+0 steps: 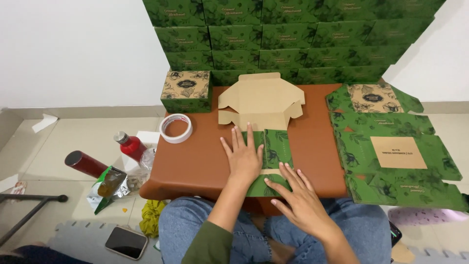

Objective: Assembling cardboard boxes by folding pre-scored sheets and tucking in the flaps.

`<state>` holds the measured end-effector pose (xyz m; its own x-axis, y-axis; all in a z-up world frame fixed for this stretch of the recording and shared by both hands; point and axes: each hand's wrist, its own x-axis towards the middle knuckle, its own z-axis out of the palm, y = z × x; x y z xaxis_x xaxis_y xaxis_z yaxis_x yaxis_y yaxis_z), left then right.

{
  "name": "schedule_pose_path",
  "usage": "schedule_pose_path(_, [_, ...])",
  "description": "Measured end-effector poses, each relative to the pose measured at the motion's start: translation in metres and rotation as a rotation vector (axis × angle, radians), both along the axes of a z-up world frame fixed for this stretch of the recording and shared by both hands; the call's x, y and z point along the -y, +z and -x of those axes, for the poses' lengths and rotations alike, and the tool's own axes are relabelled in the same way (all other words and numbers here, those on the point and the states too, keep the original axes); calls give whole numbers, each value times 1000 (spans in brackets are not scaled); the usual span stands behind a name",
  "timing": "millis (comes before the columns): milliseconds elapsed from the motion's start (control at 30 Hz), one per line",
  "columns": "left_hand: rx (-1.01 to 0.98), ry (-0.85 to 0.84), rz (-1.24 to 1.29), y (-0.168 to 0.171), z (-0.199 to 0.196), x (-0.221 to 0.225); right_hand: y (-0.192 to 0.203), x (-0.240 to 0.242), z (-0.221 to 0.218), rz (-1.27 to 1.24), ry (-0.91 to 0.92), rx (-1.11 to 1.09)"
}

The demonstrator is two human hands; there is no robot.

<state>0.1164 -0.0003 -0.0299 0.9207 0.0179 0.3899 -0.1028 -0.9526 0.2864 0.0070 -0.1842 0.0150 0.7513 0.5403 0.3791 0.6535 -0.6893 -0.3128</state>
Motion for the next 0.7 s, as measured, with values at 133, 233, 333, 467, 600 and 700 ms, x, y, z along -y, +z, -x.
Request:
schedule_pose_path(133, [28, -26, -45, -3, -2, 1, 0, 0, 0, -7, -6, -18])
schedule_pose_path(233, [39, -13, -78, -16, -12, -2, 1, 1, 0, -6, -3, -30])
schedule_pose_path(333, [-52, -12, -153, -29, -33, -11, 2, 2, 1, -8, 0, -42])
schedule_pose_path(467, [-242, -59, -214, -33, -75, -20, 3, 1, 1, 4, 0, -49])
schedule_pose_path(600, [-256, -81, -136, -30, -105, -21, 3, 1, 3, -5, 6, -40])
schedule_pose_path(700, [-33, -91, -117, -48, -101, -24, 8, 1, 4, -20, 11, -62])
